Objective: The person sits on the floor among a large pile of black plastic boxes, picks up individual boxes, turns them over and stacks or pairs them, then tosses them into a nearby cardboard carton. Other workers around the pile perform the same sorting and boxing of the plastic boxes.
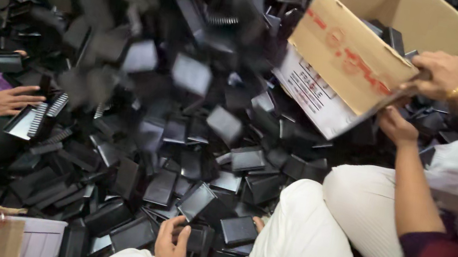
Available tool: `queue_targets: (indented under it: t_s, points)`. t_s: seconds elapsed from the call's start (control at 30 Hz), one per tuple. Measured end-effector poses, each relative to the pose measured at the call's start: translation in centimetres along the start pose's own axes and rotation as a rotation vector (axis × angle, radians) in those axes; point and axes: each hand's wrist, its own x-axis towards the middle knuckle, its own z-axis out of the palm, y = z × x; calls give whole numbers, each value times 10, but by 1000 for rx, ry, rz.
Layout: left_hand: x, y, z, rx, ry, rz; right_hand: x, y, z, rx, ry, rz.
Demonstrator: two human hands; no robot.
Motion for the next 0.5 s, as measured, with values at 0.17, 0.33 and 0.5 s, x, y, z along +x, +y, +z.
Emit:
queue_targets:
  t_s: [0.17, 0.33, 0.5]
  points:
    - [-7, 4, 1, 108, -42, 5, -56, -59, 91, -1463, -27, -123]
    - [-10, -6, -1, 145, -34, 48, -75, -65, 106, -2150, -50, -122]
    - [-6, -10, 2, 151, -93, 11, -101, -66, 111, -762, 98, 335]
